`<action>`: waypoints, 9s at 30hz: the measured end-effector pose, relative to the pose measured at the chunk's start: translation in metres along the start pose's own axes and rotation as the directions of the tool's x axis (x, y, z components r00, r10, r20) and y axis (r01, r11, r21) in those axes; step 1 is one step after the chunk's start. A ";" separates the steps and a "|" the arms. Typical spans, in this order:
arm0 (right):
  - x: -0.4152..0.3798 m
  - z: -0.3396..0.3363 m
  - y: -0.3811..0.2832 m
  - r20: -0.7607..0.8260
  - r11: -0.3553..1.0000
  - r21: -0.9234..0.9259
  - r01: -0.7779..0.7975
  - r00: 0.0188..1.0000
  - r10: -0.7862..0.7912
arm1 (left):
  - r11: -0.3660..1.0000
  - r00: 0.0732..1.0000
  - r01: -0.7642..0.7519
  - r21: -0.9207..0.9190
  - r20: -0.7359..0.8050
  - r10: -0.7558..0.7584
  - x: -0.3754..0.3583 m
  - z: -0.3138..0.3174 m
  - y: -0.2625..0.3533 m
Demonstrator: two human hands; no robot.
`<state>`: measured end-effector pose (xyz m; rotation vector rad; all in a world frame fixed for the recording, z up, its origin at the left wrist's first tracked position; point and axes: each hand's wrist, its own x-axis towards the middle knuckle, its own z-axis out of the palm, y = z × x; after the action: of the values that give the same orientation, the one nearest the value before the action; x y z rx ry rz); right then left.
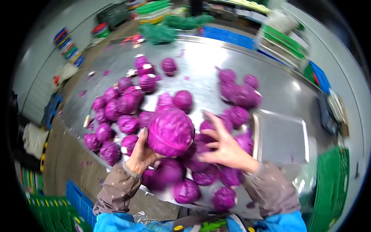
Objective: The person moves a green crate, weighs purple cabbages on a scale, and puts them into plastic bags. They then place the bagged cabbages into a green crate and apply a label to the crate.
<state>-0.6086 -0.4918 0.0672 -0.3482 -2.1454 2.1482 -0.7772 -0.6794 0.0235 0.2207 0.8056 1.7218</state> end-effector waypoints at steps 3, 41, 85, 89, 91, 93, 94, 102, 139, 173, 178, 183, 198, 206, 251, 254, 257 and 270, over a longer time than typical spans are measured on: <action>-0.032 -0.029 0.025 0.002 0.979 -0.083 0.185 0.983 -0.186 | 0.960 0.992 0.091 0.266 0.064 -0.111 0.008 0.067 -0.041; -0.334 -0.258 0.085 -0.923 0.983 0.095 -0.155 0.356 0.145 | 0.915 0.963 0.269 0.300 -0.105 -0.249 0.016 0.153 -0.230; -0.641 -0.163 0.224 -0.975 0.737 0.091 0.670 0.212 -0.072 | -0.388 0.579 -0.814 0.432 0.547 -0.605 0.103 0.301 -0.572; -0.657 -0.128 0.239 -0.971 0.592 0.234 0.771 0.158 0.178 | -0.195 0.653 -0.656 0.729 0.419 -0.630 0.114 0.317 -0.561; -0.656 -0.119 0.237 -0.991 0.780 0.121 0.614 0.121 0.059 | -0.188 0.651 -0.739 0.647 0.614 -0.447 0.132 0.330 -0.561; -0.653 -0.116 0.232 -0.999 0.992 0.010 -0.124 0.050 0.017 | -0.339 0.650 -0.759 0.556 0.613 -0.449 0.143 0.338 -0.563; -0.653 -0.115 0.240 -0.991 0.887 0.131 0.443 0.057 0.118 | -0.343 0.650 -0.759 0.554 0.613 -0.448 0.149 0.333 -0.569; -0.653 -0.116 0.235 -0.901 0.488 0.389 0.781 0.214 0.377 | -0.503 0.722 -0.660 0.558 0.285 -0.630 0.161 0.364 -0.566; -0.498 -0.149 0.188 -0.897 0.812 0.441 0.382 0.215 0.385 | 0.116 0.003 -0.993 0.039 0.956 -0.292 0.052 0.364 -0.485; -0.466 -0.084 0.190 -0.975 0.916 0.129 -0.381 0.119 0.187 | 0.368 0.451 0.546 0.753 0.105 -0.886 0.015 0.212 -0.401; -0.437 -0.036 0.171 -0.849 0.823 -0.358 -0.441 0.521 -0.090 | 0.360 0.390 0.802 0.477 0.039 -0.920 0.012 0.207 -0.402; -0.436 -0.021 0.168 -0.776 0.803 -0.412 -0.431 0.628 -0.061 | 0.306 0.394 0.759 0.574 -0.031 -0.919 0.005 0.209 -0.394; -0.419 -0.007 0.152 -0.624 0.436 -0.768 -0.469 0.701 -0.346 | 0.360 0.491 0.616 0.700 0.016 -0.871 -0.010 0.207 -0.396; -0.728 0.136 0.233 -0.397 -0.092 -0.608 -0.789 0.202 0.895 | 0.365 0.439 0.139 0.921 0.273 -0.856 0.031 0.160 -0.377; -0.453 -0.087 0.138 -0.840 0.895 0.418 -0.157 0.307 0.446 | 0.526 0.664 0.696 0.489 -0.159 -0.731 0.037 0.154 -0.390; -0.425 -0.112 0.117 -0.884 0.913 0.391 -0.119 0.229 0.409 | 0.511 0.636 0.712 0.481 -0.134 -0.760 0.039 0.152 -0.394; -0.402 -0.133 0.125 -0.946 0.939 0.243 -0.244 0.152 0.285 | 0.494 0.616 0.734 0.465 -0.152 -0.773 0.038 0.157 -0.394; -0.421 -0.121 0.245 -0.946 0.804 -0.057 -0.592 0.290 0.146 | -0.146 0.634 -0.737 0.660 0.750 0.188 0.052 0.171 -0.381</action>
<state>-0.1491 -0.4696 -0.1330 -1.7849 -1.7577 0.9662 -0.4045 -0.5266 -0.0966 2.1374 1.6090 1.2605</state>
